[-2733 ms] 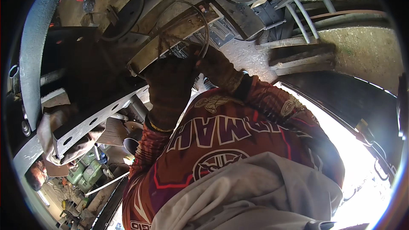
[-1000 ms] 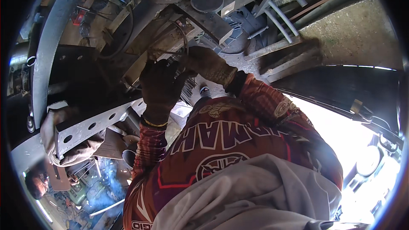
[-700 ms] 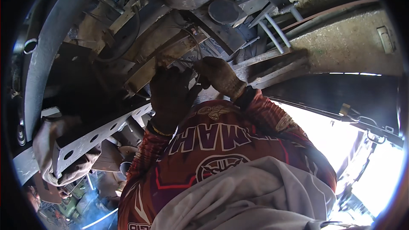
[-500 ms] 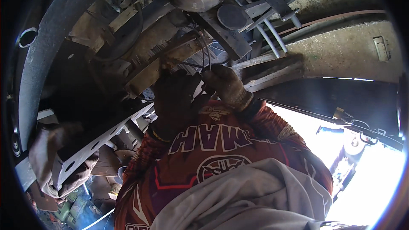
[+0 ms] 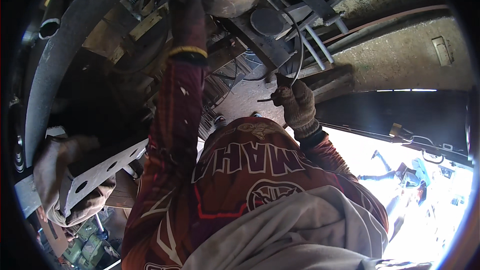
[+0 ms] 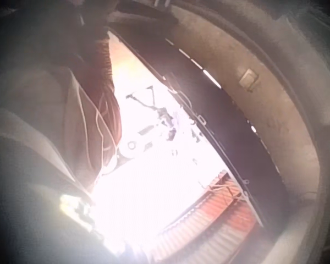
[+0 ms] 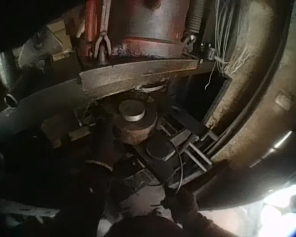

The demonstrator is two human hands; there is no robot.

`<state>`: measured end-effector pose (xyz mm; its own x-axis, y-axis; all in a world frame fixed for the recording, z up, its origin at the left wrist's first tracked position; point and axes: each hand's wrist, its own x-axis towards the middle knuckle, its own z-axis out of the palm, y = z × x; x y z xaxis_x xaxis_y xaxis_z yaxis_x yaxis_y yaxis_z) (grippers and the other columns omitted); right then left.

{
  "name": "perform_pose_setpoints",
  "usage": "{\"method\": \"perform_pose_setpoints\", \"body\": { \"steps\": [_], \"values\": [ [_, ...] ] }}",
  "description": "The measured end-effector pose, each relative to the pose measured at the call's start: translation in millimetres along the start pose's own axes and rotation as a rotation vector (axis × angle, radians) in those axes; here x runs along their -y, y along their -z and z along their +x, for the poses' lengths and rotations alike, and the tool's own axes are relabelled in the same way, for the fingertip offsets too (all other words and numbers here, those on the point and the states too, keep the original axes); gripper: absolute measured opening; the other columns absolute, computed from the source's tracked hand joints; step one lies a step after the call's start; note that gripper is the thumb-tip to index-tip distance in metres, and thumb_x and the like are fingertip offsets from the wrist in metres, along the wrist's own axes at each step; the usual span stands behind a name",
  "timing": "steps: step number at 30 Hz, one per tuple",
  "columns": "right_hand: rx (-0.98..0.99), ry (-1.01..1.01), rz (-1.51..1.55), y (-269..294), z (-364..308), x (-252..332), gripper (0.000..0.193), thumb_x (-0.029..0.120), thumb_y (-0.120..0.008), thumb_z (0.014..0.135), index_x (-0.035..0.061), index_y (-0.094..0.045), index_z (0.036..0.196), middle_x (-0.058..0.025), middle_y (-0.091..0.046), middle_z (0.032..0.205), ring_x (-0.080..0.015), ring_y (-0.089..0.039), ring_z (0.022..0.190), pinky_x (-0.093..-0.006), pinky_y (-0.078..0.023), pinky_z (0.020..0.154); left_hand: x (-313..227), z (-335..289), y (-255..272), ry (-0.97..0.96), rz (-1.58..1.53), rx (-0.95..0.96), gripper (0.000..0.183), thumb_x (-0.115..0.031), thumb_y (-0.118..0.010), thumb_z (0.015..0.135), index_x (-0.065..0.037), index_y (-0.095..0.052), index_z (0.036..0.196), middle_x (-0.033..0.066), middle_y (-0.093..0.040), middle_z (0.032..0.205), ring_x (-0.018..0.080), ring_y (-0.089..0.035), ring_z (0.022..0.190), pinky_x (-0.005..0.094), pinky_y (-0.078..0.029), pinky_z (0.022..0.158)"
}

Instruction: The person, wearing gloves, feeds a metal wire through a guide on a piece of machinery on the fabrication floor.

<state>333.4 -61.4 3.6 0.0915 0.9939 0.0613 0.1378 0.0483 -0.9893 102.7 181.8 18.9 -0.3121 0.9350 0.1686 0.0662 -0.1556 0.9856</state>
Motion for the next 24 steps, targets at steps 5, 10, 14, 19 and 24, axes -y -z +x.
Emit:
{"method": "perform_pose_setpoints", "body": {
  "steps": [5, 10, 14, 19, 24],
  "values": [
    [-0.077, -0.045, 0.030, 22, -19, -11, 0.030, 0.028, -0.063, 0.099, -0.0010, -0.066, 0.093, -0.0068, -0.070, 0.074, -0.0114, -0.065, 0.066, -0.0277, -0.052, 0.061, -20, -3, -21, 0.450, -0.417, 0.136, 0.061, -0.047, -0.069, 0.087, -0.019, -0.049, 0.138, 0.0076, -0.055, 0.130, 0.0242, -0.057, 0.115, 0.0426, -0.051, 0.093],
    [-0.103, -0.096, 0.032, 36, -26, -12, 0.029, 0.027, -0.062, 0.100, -0.0020, -0.064, 0.099, -0.0071, -0.069, 0.077, -0.0109, -0.065, 0.068, -0.0265, -0.052, 0.062, -27, -2, -21, 0.545, -0.425, 0.086, 0.061, -0.042, -0.069, 0.090, -0.014, -0.047, 0.141, 0.0100, -0.052, 0.132, 0.0247, -0.054, 0.120, 0.0437, -0.046, 0.101],
    [-0.083, -0.116, 0.056, 37, -25, -24, 0.029, 0.028, -0.062, 0.100, -0.0016, -0.063, 0.101, -0.0069, -0.069, 0.077, -0.0109, -0.064, 0.069, -0.0261, -0.052, 0.062, -28, 0, -20, 0.529, -0.467, 0.077, 0.060, -0.041, -0.069, 0.090, -0.013, -0.048, 0.140, 0.0105, -0.053, 0.132, 0.0251, -0.055, 0.120, 0.0438, -0.046, 0.100],
    [-0.067, -0.054, 0.066, 33, -15, -25, 0.030, 0.028, -0.061, 0.100, -0.0015, -0.065, 0.097, -0.0056, -0.069, 0.075, -0.0103, -0.064, 0.067, -0.0260, -0.051, 0.061, -27, 6, -23, 0.479, -0.485, 0.080, 0.059, -0.040, -0.069, 0.091, -0.012, -0.048, 0.139, 0.0112, -0.053, 0.132, 0.0257, -0.055, 0.119, 0.0438, -0.047, 0.099],
    [-0.033, -0.045, 0.052, 26, -6, -17, 0.028, 0.027, -0.061, 0.101, -0.0010, -0.065, 0.098, -0.0058, -0.069, 0.075, -0.0096, -0.063, 0.067, -0.0259, -0.051, 0.061, -26, 0, -22, 0.458, -0.498, 0.072, 0.058, -0.038, -0.069, 0.091, -0.012, -0.049, 0.138, 0.0119, -0.053, 0.131, 0.0262, -0.056, 0.118, 0.0439, -0.047, 0.098]
  ]
}}
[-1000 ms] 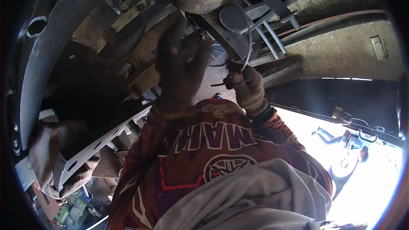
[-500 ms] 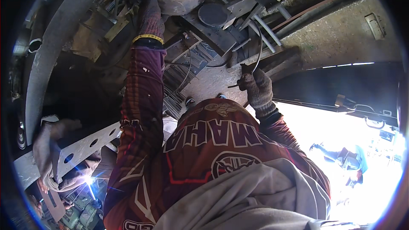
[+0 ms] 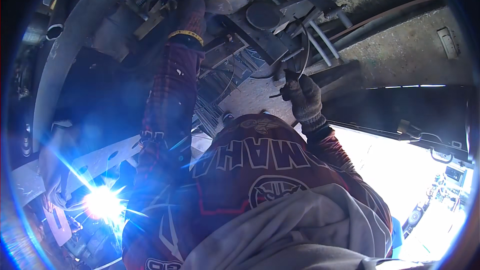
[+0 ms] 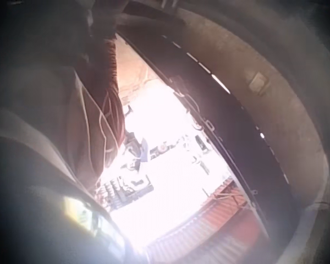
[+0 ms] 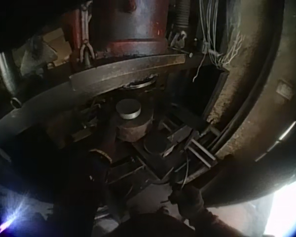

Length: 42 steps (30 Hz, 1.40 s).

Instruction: The person, wearing gloves, feeds a metal wire through a guide on a piece of machinery on the fabrication floor.

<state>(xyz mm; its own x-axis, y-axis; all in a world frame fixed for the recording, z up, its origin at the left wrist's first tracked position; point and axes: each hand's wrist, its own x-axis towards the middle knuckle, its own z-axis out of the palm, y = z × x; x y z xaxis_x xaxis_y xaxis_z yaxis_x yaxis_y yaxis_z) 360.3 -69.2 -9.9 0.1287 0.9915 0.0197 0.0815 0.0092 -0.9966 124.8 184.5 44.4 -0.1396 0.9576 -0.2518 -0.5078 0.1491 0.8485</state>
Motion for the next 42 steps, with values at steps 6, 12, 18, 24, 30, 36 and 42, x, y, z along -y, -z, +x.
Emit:
{"method": "perform_pose_setpoints", "body": {
  "steps": [6, 12, 18, 24, 30, 36, 42],
  "values": [
    [-0.006, -0.022, 0.050, -7, 4, 0, 0.029, 0.027, -0.061, 0.101, -0.0015, -0.064, 0.100, -0.0060, -0.068, 0.074, -0.0102, -0.064, 0.067, -0.0260, -0.051, 0.062, 3, -5, -1, -0.027, -0.013, -0.004, 0.056, -0.037, -0.069, 0.091, -0.010, -0.050, 0.136, 0.0127, -0.054, 0.131, 0.0268, -0.056, 0.117, 0.0440, -0.048, 0.097],
    [-0.031, -0.011, 0.007, -3, 1, 4, 0.029, 0.027, -0.061, 0.101, -0.0021, -0.064, 0.097, -0.0067, -0.068, 0.075, -0.0107, -0.064, 0.067, -0.0267, -0.052, 0.062, 9, -3, -3, -0.057, 0.002, -0.019, 0.055, -0.035, -0.069, 0.091, -0.009, -0.050, 0.135, 0.0136, -0.054, 0.130, 0.0275, -0.057, 0.116, 0.0441, -0.048, 0.095],
    [-0.090, -0.019, 0.061, 4, -14, -2, 0.027, 0.025, -0.061, 0.100, -0.0017, -0.064, 0.097, -0.0075, -0.068, 0.075, -0.0112, -0.065, 0.068, -0.0273, -0.052, 0.062, 10, 1, -5, -0.080, 0.023, -0.028, 0.053, -0.034, -0.069, 0.091, -0.008, -0.051, 0.133, 0.0144, -0.055, 0.130, 0.0281, -0.057, 0.115, 0.0441, -0.048, 0.094],
    [-0.065, -0.014, 0.098, 7, -19, -6, 0.028, 0.027, -0.062, 0.100, -0.0014, -0.064, 0.098, -0.0076, -0.070, 0.076, -0.0108, -0.065, 0.068, -0.0273, -0.052, 0.062, 15, 1, -7, -0.077, 0.027, -0.014, 0.051, -0.032, -0.070, 0.091, -0.007, -0.052, 0.132, 0.0152, -0.055, 0.129, 0.0287, -0.058, 0.114, 0.0442, -0.049, 0.093],
    [-0.037, -0.032, 0.055, -4, -25, 0, 0.032, 0.030, -0.063, 0.099, -0.0014, -0.066, 0.095, -0.0073, -0.070, 0.076, -0.0106, -0.064, 0.068, -0.0272, -0.051, 0.062, 15, 3, -7, -0.091, 0.017, -0.022, 0.050, -0.031, -0.070, 0.091, -0.006, -0.053, 0.131, 0.0160, -0.056, 0.128, 0.0294, -0.059, 0.113, 0.0443, -0.049, 0.091],
    [-0.029, -0.076, 0.058, -5, -22, -2, 0.032, 0.030, -0.063, 0.100, -0.0016, -0.066, 0.095, -0.0068, -0.070, 0.075, -0.0105, -0.064, 0.068, -0.0272, -0.051, 0.062, 17, 1, -7, -0.086, 0.010, -0.015, 0.048, -0.029, -0.070, 0.091, -0.004, -0.053, 0.129, 0.0169, -0.056, 0.128, 0.0300, -0.059, 0.112, 0.0444, -0.050, 0.090],
    [-0.039, -0.065, 0.065, -9, -23, -5, 0.032, 0.031, -0.062, 0.100, -0.0012, -0.066, 0.097, -0.0062, -0.069, 0.076, -0.0100, -0.064, 0.067, -0.0269, -0.051, 0.062, 13, 4, -6, -0.066, 0.005, 0.000, 0.047, -0.028, -0.070, 0.091, -0.003, -0.054, 0.128, 0.0177, -0.057, 0.127, 0.0306, -0.060, 0.111, 0.0445, -0.050, 0.088]
  ]
}}
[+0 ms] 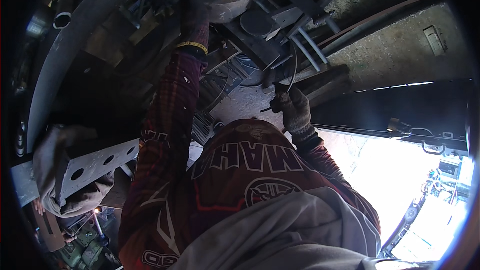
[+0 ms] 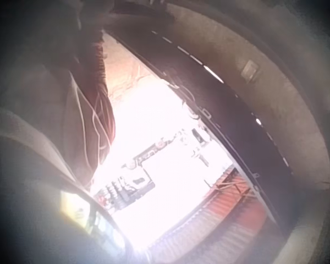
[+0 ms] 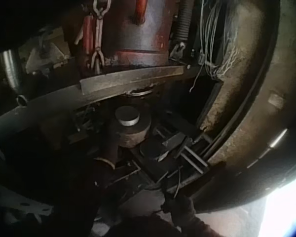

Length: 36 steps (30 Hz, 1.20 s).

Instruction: The person, wearing gloves, feeds a metal wire through a guide on a piece of machinery on the fabrication floor.

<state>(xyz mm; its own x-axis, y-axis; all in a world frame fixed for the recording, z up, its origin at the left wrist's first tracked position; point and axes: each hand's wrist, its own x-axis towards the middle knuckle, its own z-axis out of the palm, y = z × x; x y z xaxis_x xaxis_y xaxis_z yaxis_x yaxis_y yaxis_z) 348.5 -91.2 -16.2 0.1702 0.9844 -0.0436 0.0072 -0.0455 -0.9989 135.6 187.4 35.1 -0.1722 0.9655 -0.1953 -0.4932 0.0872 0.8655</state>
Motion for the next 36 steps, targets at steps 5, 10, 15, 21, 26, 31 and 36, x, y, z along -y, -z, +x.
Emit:
{"method": "perform_pose_setpoints", "body": {
  "steps": [5, 10, 15, 21, 26, 31, 36],
  "values": [
    [0.048, 0.021, 0.041, -4, 1, 6, 0.031, 0.029, -0.061, 0.101, -0.0010, -0.065, 0.099, -0.0058, -0.068, 0.074, -0.0094, -0.063, 0.066, -0.0266, -0.051, 0.062, -4, 6, 7, 0.042, 0.049, 0.014, 0.046, -0.026, -0.070, 0.091, -0.002, -0.055, 0.127, 0.0184, -0.057, 0.127, 0.0311, -0.060, 0.110, 0.0446, -0.050, 0.087],
    [0.042, 0.011, 0.119, -3, -2, 5, 0.029, 0.030, -0.062, 0.101, 0.0004, -0.066, 0.101, -0.0051, -0.066, 0.073, -0.0099, -0.062, 0.065, -0.0264, -0.050, 0.062, 20, 1, 31, -0.303, 0.711, -0.046, 0.044, -0.025, -0.070, 0.091, -0.001, -0.055, 0.125, 0.0191, -0.057, 0.126, 0.0317, -0.061, 0.109, 0.0446, -0.051, 0.086],
    [0.014, 0.037, 0.100, 13, -8, 0, 0.030, 0.030, -0.062, 0.101, 0.0001, -0.065, 0.105, -0.0049, -0.067, 0.077, -0.0110, -0.062, 0.067, -0.0265, -0.050, 0.062, 34, -93, 20, -1.248, 0.912, 0.007, 0.043, -0.024, -0.070, 0.091, 0.000, -0.056, 0.124, 0.0197, -0.058, 0.126, 0.0322, -0.061, 0.109, 0.0447, -0.051, 0.085],
    [0.021, 0.084, 0.148, 19, -16, 3, 0.027, 0.024, -0.060, 0.101, -0.0004, -0.065, 0.110, -0.0058, -0.069, 0.084, -0.0106, -0.063, 0.073, -0.0261, -0.051, 0.065, 29, -194, 4, -0.972, 0.669, 0.572, 0.045, -0.016, -0.077, 0.082, -0.002, -0.060, 0.122, 0.0160, -0.067, 0.111, 0.0350, -0.067, 0.099, 0.0404, -0.055, 0.082],
    [0.036, 0.148, 0.039, 20, -21, 13, 0.024, 0.020, -0.059, 0.101, -0.0009, -0.065, 0.112, -0.0047, -0.070, 0.085, -0.0102, -0.064, 0.078, -0.0265, -0.052, 0.070, 45, -231, 26, -0.825, 0.632, 0.771, 0.049, -0.018, -0.072, 0.087, -0.003, -0.056, 0.131, 0.0186, -0.063, 0.120, 0.0335, -0.065, 0.107, 0.0430, -0.053, 0.088],
    [0.177, 0.124, -0.028, 23, -20, 18, 0.024, 0.017, -0.059, 0.101, -0.0024, -0.064, 0.114, -0.0050, -0.069, 0.088, -0.0114, -0.064, 0.080, -0.0280, -0.052, 0.074, 21, -243, 30, -0.550, 0.863, 0.883, 0.045, -0.016, -0.072, 0.087, -0.003, -0.059, 0.128, 0.0172, -0.066, 0.116, 0.0319, -0.066, 0.105, 0.0422, -0.054, 0.087],
    [0.226, -0.023, 0.091, 20, -12, 21, 0.033, 0.024, -0.058, 0.102, -0.0042, -0.062, 0.119, -0.0071, -0.069, 0.091, -0.0135, -0.066, 0.082, -0.0287, -0.053, 0.077, 38, -253, 50, -0.522, 0.944, 0.794, 0.041, -0.017, -0.071, 0.089, -0.002, -0.061, 0.126, 0.0170, -0.067, 0.113, 0.0309, -0.067, 0.104, 0.0410, -0.054, 0.087]
  ]
}}
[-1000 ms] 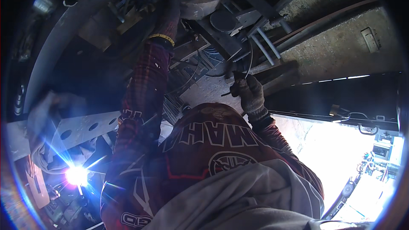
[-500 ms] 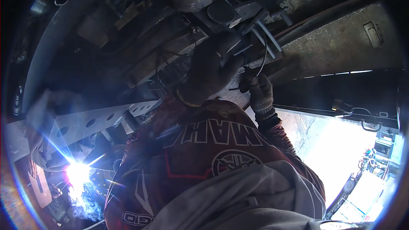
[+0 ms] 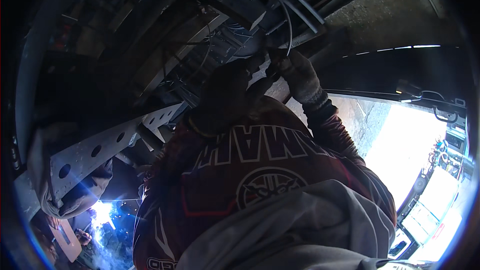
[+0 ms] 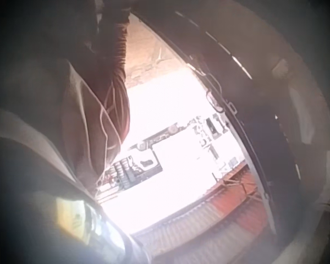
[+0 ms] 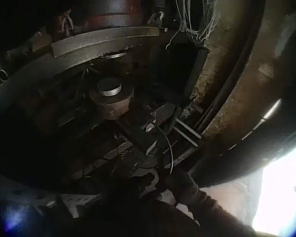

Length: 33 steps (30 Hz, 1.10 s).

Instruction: The person, wearing gloves, feeds a metal wire through a guide on a piece of machinery on the fabrication floor.

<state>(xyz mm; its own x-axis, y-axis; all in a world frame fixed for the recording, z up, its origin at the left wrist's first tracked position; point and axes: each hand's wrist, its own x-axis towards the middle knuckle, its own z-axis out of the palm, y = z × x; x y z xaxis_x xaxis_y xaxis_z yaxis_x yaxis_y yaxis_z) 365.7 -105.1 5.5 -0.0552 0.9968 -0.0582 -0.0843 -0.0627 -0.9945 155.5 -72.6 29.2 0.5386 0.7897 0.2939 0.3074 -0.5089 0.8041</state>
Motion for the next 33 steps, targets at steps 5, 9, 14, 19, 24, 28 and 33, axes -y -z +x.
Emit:
{"method": "perform_pose_setpoints", "body": {
  "steps": [5, 9, 14, 19, 24, 28, 33],
  "values": [
    [0.090, -0.009, -0.014, 7, 1, 5, 0.047, 0.040, -0.048, 0.105, -0.0026, -0.060, 0.122, -0.0078, -0.070, 0.088, -0.0142, -0.067, 0.078, -0.0279, -0.053, 0.071, 10, -12, 4, -0.199, 0.149, 0.007, 0.039, -0.022, -0.076, 0.086, -0.001, -0.062, 0.115, 0.0133, -0.069, 0.099, 0.0278, -0.069, 0.088, 0.0384, -0.055, 0.075],
    [0.086, -0.056, -0.291, 10, 5, 32, 0.056, 0.048, -0.042, 0.106, -0.0025, -0.060, 0.122, -0.0085, -0.070, 0.086, -0.0143, -0.067, 0.074, -0.0266, -0.052, 0.066, 11, -15, 24, -0.445, 0.487, -0.009, 0.037, -0.019, -0.074, 0.086, -0.002, -0.062, 0.116, 0.0146, -0.065, 0.112, 0.0297, -0.066, 0.099, 0.0398, -0.055, 0.080],
    [0.106, -0.030, -0.241, 12, 2, 20, 0.059, 0.050, -0.042, 0.105, -0.0032, -0.060, 0.122, -0.0083, -0.070, 0.087, -0.0146, -0.068, 0.076, -0.0257, -0.052, 0.067, 21, -24, 32, -0.360, 0.296, 0.070, 0.033, -0.013, -0.070, 0.087, -0.002, -0.062, 0.117, 0.0156, -0.062, 0.120, 0.0309, -0.064, 0.105, 0.0415, -0.054, 0.086],
    [0.214, 0.085, -0.142, -4, 9, 2, 0.047, 0.036, -0.052, 0.105, -0.0047, -0.059, 0.127, -0.0093, -0.069, 0.099, -0.0165, -0.068, 0.083, -0.0287, -0.054, 0.073, 13, -31, 20, -0.480, 0.329, 0.059, 0.028, -0.021, -0.070, 0.089, -0.002, -0.066, 0.109, 0.0125, -0.066, 0.109, 0.0291, -0.067, 0.095, 0.0408, -0.055, 0.080],
    [0.243, 0.107, -0.245, -28, 10, -18, 0.040, 0.037, -0.047, 0.106, 0.0021, -0.062, 0.118, -0.0098, -0.069, 0.094, -0.0162, -0.067, 0.088, -0.0273, -0.054, 0.074, 22, -47, 7, -0.325, 0.382, -0.034, 0.032, -0.031, -0.072, 0.089, -0.003, -0.067, 0.103, 0.0081, -0.068, 0.091, 0.0247, -0.068, 0.077, 0.0375, -0.054, 0.067],
    [0.210, -0.170, -0.109, -41, 21, -22, 0.027, 0.021, -0.050, 0.105, 0.0016, -0.061, 0.120, -0.0113, -0.067, 0.103, -0.0185, -0.068, 0.090, -0.0281, -0.056, 0.077, 34, -61, 11, -0.242, 0.555, -0.010, 0.034, -0.032, -0.071, 0.088, -0.007, -0.066, 0.110, 0.0084, -0.065, 0.097, 0.0245, -0.064, 0.082, 0.0382, -0.052, 0.069],
    [0.215, -0.109, -0.086, -51, 29, -45, 0.030, 0.007, -0.055, 0.097, 0.0020, -0.058, 0.126, -0.0117, -0.065, 0.113, -0.0204, -0.069, 0.092, -0.0305, -0.057, 0.078, 16, -55, 32, -0.378, 0.734, -0.028, 0.033, -0.027, -0.070, 0.088, -0.006, -0.067, 0.113, 0.0099, -0.066, 0.102, 0.0249, -0.065, 0.088, 0.0385, -0.052, 0.072]
  ]
}}
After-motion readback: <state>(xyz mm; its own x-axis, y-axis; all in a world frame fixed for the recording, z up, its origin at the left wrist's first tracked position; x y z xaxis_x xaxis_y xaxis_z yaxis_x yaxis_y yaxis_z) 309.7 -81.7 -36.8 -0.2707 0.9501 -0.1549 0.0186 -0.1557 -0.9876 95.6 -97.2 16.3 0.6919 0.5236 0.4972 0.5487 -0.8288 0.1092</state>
